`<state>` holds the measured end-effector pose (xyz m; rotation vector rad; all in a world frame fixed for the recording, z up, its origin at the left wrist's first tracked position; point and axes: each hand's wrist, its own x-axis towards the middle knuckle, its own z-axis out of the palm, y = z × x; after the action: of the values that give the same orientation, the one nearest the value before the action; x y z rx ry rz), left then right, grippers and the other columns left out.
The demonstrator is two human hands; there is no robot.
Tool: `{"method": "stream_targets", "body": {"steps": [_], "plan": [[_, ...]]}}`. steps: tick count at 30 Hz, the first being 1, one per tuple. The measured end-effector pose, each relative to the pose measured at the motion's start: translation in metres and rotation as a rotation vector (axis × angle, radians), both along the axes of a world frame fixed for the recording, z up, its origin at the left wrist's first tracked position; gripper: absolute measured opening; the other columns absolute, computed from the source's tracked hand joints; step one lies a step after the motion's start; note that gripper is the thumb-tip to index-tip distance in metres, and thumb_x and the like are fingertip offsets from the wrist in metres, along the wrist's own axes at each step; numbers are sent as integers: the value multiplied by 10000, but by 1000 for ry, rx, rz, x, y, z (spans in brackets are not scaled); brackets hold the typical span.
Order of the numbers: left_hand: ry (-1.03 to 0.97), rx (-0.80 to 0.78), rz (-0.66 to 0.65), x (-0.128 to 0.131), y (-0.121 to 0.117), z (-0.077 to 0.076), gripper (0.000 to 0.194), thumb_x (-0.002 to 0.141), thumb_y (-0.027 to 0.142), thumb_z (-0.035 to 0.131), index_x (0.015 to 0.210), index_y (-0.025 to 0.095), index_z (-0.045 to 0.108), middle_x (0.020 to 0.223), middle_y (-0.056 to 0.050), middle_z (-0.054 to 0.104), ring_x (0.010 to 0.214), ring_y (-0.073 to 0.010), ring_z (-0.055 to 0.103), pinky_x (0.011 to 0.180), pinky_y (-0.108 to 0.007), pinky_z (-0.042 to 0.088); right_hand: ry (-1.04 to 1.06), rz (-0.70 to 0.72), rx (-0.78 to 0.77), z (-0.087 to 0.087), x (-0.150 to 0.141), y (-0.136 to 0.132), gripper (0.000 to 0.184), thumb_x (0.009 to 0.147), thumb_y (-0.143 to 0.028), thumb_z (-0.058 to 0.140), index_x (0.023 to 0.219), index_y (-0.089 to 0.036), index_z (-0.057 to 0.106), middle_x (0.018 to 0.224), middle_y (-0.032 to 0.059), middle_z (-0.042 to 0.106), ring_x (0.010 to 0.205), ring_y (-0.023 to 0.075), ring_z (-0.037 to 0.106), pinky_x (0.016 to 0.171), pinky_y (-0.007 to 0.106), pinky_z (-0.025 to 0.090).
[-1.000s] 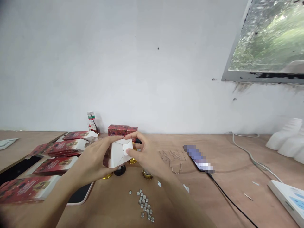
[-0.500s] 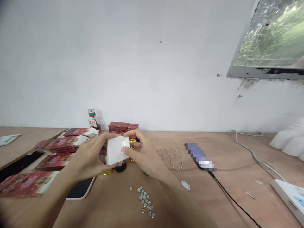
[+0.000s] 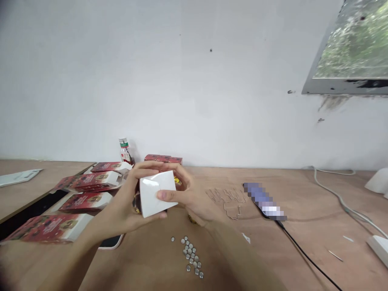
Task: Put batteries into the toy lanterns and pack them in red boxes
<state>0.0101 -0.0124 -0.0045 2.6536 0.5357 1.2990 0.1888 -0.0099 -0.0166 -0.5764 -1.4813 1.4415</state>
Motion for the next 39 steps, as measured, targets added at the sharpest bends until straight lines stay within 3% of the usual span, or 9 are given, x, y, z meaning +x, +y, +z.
{"method": "stream_targets", "body": {"steps": [4,9,12,15,20,26,32,36,39], "plan": [[53,-178,39,-7,-3,6,583,737,549,694,1167,265,421,1415,-126,294,1364,-326,254,1015,-514,406,-45,-167,169,0,-6,-8,374,650,-282,778,968,-288,581,1262,24,531,1147,239,520,800,373,524],[-157,-254,343,-24,10,13,373,906,482,453,1207,261,455,1342,-108,427,1254,-302,433,971,-497,442,-434,-555,826,-13,-21,-13,320,719,-182,717,1002,-290,613,1416,34,398,1308,282,348,1021,523,372],[-177,-436,263,-34,17,16,506,880,488,485,1321,274,359,1178,-104,570,990,-260,615,779,-399,548,-655,-578,1232,-26,-32,-13,351,783,-63,601,1037,-304,622,1406,24,431,1336,291,276,1073,567,289],[-42,-521,228,-43,19,17,544,873,437,519,1358,293,321,973,-51,632,818,-210,639,666,-326,552,-785,-476,1362,-30,-37,-13,344,800,-73,595,1051,-306,626,1360,33,499,1319,307,288,1044,570,336],[97,-517,303,-47,17,17,500,773,357,625,1200,256,385,775,24,591,629,-148,596,542,-248,506,-692,-258,1185,-8,-18,-19,182,875,-251,569,1042,-228,638,1145,90,643,1074,230,562,922,431,486],[19,-482,309,-20,4,5,548,682,243,629,1082,236,255,701,49,560,580,-144,574,538,-255,474,-701,-554,751,3,34,-11,228,876,-234,514,1079,-291,601,1070,41,657,1027,233,602,888,429,482],[15,-586,221,-7,-3,-47,480,733,288,571,1028,237,196,764,11,573,641,-187,619,570,-305,497,-1016,-587,399,-60,60,5,553,733,-217,629,1253,-332,479,1322,64,474,1101,271,571,899,471,477],[63,-589,171,-18,-2,-75,532,750,296,608,1102,240,213,892,-49,607,797,-229,652,670,-344,519,-922,-581,417,-109,61,9,704,679,-139,643,1319,-322,412,1323,81,446,1191,267,517,961,466,446],[116,-597,178,-21,-2,-83,554,743,270,633,1136,232,244,910,-54,603,838,-242,652,679,-341,523,-837,-580,433,-124,61,11,606,719,-113,567,1274,-330,457,1245,65,525,1154,263,541,947,488,456]]}}
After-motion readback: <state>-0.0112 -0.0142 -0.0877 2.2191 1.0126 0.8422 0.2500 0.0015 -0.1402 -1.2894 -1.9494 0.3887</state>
